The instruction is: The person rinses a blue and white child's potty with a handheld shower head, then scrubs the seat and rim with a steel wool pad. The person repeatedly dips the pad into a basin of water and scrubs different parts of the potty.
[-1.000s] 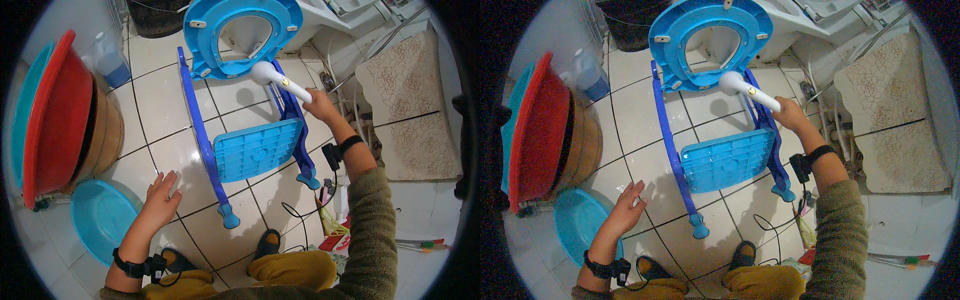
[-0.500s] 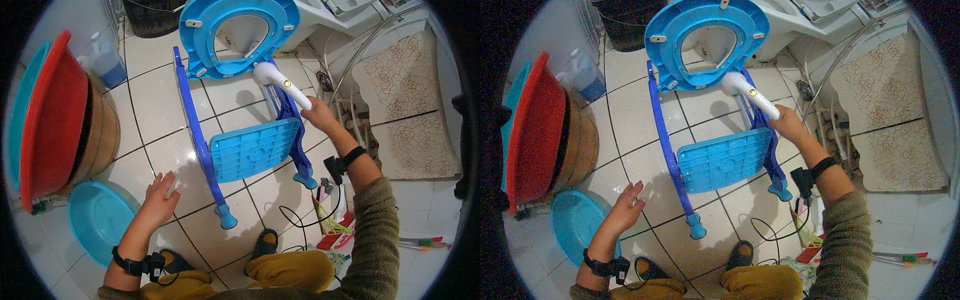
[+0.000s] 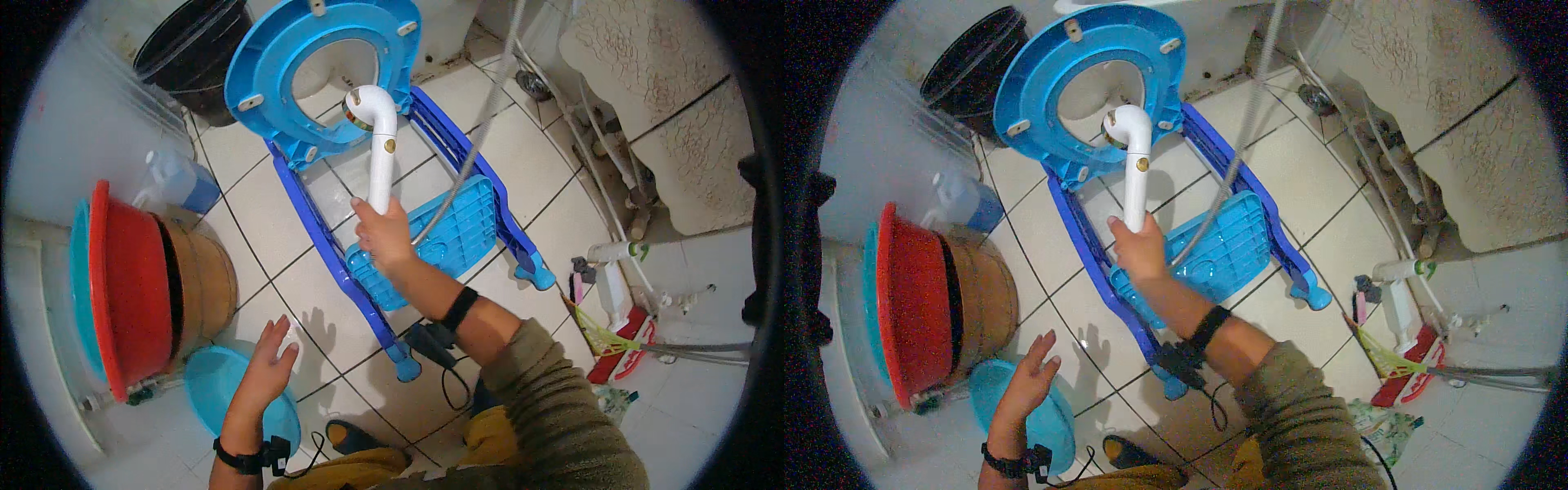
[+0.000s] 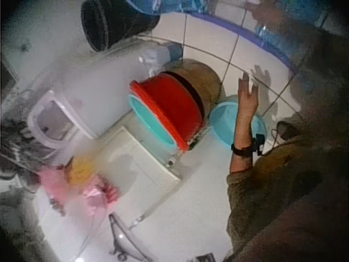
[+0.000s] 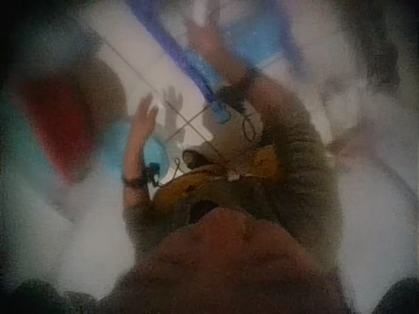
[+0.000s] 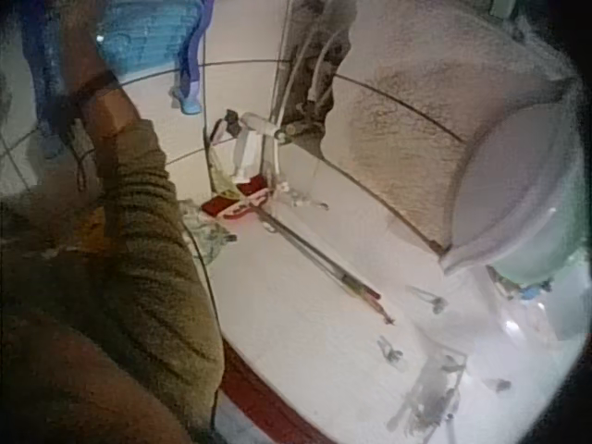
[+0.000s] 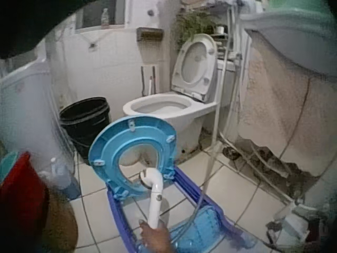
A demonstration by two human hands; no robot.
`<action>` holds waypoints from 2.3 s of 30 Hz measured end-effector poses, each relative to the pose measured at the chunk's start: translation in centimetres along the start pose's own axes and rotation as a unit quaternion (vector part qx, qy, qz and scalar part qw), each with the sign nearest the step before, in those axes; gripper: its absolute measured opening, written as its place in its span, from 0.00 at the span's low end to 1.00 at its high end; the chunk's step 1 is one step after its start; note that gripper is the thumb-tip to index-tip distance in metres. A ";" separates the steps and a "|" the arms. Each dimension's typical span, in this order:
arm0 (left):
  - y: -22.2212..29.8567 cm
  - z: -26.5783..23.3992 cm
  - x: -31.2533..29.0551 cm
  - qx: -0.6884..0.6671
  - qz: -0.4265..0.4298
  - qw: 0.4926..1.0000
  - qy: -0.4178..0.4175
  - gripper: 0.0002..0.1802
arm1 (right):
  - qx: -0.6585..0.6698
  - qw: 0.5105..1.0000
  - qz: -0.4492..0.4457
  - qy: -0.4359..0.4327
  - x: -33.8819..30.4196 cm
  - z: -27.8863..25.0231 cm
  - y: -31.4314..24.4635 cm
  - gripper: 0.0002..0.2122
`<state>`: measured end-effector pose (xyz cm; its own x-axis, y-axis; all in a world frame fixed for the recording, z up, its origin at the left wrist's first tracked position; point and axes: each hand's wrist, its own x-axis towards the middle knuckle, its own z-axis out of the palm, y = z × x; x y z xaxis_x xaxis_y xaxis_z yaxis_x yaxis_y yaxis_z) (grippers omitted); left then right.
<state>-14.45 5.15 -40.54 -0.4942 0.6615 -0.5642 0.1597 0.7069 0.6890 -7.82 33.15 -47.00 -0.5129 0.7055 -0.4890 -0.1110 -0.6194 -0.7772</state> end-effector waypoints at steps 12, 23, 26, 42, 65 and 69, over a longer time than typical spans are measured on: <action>7.7 0.3 -6.2 -0.049 -0.160 0.984 0.065 0.29 | 0.100 0.995 0.029 -0.009 3.4 0.0 -0.7 0.13; 6.1 4.0 -3.1 -0.087 -0.140 0.986 0.018 0.28 | -0.062 0.984 0.123 -0.114 0.4 -6.0 -2.4 0.11; 5.6 4.4 -2.3 -0.100 -0.139 0.985 0.010 0.28 | -0.066 0.976 0.138 -0.154 -0.7 -7.7 -3.3 0.12; 6.7 9.9 14.4 0.137 0.288 0.934 0.161 0.38 | -0.412 0.906 0.086 -0.035 -7.5 -10.1 -11.4 0.15; 5.9 9.5 14.7 0.162 0.261 0.948 0.089 0.24 | -0.218 0.943 -0.057 0.243 -12.9 -14.4 -4.5 0.10; 4.4 8.0 14.7 0.128 0.318 0.931 0.123 0.25 | -0.128 0.951 -0.070 0.272 -15.1 -14.1 0.7 0.09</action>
<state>-14.12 19.98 -49.44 -0.4062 0.9116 0.0637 0.6702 0.2499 0.6988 11.81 26.91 -45.76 0.0160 0.8920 -0.4517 0.1003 -0.4509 -0.8869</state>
